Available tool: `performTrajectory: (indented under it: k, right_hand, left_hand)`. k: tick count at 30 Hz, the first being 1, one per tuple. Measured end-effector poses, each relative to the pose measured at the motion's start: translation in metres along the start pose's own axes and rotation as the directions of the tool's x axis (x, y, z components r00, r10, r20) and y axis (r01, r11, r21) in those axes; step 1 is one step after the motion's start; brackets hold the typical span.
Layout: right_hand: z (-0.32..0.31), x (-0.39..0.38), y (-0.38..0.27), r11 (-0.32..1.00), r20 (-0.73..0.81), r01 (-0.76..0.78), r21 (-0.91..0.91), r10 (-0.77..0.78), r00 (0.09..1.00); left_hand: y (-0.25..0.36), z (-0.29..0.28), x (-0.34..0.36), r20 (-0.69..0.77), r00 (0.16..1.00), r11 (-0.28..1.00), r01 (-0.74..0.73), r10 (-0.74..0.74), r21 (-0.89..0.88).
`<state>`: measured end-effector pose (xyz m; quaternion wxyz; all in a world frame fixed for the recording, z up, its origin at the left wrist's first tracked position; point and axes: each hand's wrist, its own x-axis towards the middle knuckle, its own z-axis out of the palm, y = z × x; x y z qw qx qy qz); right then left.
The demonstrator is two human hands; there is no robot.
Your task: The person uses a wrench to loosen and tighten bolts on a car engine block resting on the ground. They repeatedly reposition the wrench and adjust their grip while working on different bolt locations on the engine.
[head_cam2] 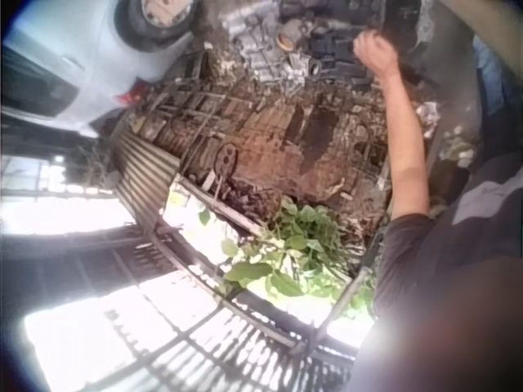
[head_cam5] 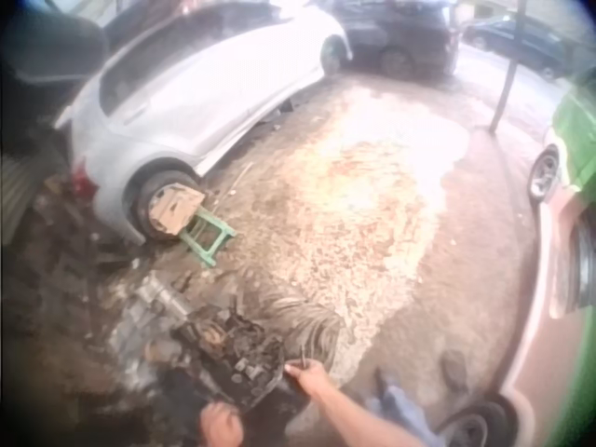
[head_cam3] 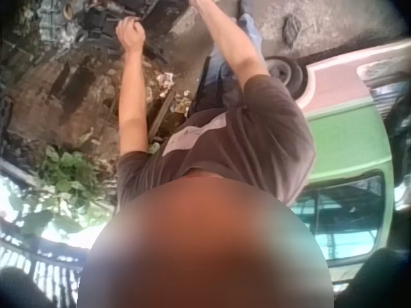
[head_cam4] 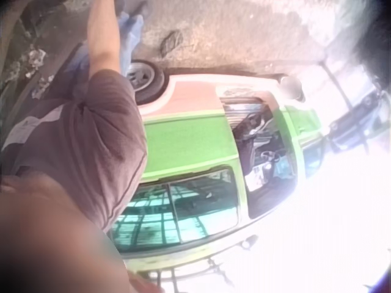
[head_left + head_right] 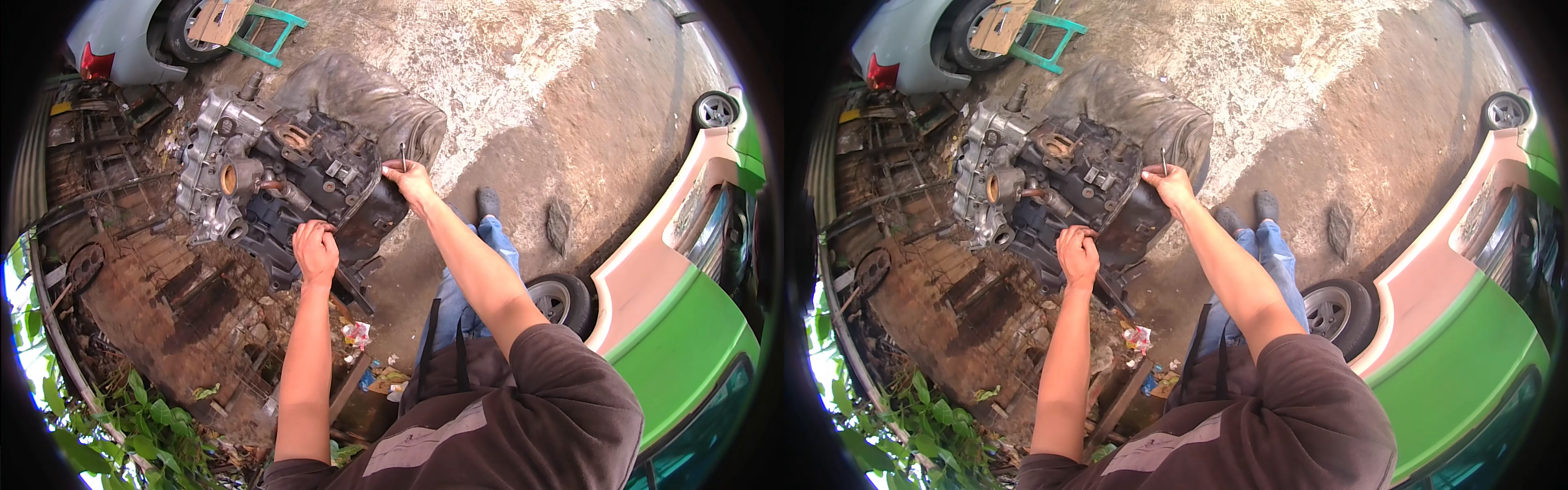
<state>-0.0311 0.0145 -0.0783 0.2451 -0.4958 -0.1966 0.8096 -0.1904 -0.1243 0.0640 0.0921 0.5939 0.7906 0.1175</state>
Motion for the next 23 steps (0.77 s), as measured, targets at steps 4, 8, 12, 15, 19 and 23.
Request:
performTrajectory:
  k: [4,8,12,15,19,23]
  right_hand:
    - [-0.001,-0.002,0.0,1.0,0.034,0.013,0.026,-0.014,0.999]
    - [0.002,0.0,0.002,0.994,-0.035,-0.048,-0.098,0.045,0.998]
    - [0.003,-0.002,0.001,0.985,-0.04,-0.021,-0.168,0.015,0.999]
    - [0.003,-0.003,0.002,0.991,-0.016,0.012,-0.134,-0.015,1.0]
    - [-0.002,0.0,0.004,1.0,0.057,0.022,-0.012,-0.022,0.998]
    - [-0.009,0.0,0.005,0.999,0.118,0.028,-0.045,-0.023,0.993]
  left_hand:
    - [0.001,0.0,0.0,-0.009,1.0,1.0,-0.008,0.008,0.0]
    - [0.002,0.0,0.001,-0.005,1.0,1.0,-0.011,0.011,0.006]
    - [0.003,0.001,0.001,-0.009,1.0,1.0,-0.01,0.01,0.01]
    - [0.004,0.0,0.001,0.002,1.0,1.0,0.002,-0.002,0.016]
    - [0.004,0.001,0.001,-0.004,1.0,1.0,-0.006,0.006,0.03]
    - [0.004,0.001,0.001,-0.006,1.0,0.999,-0.005,0.005,0.033]
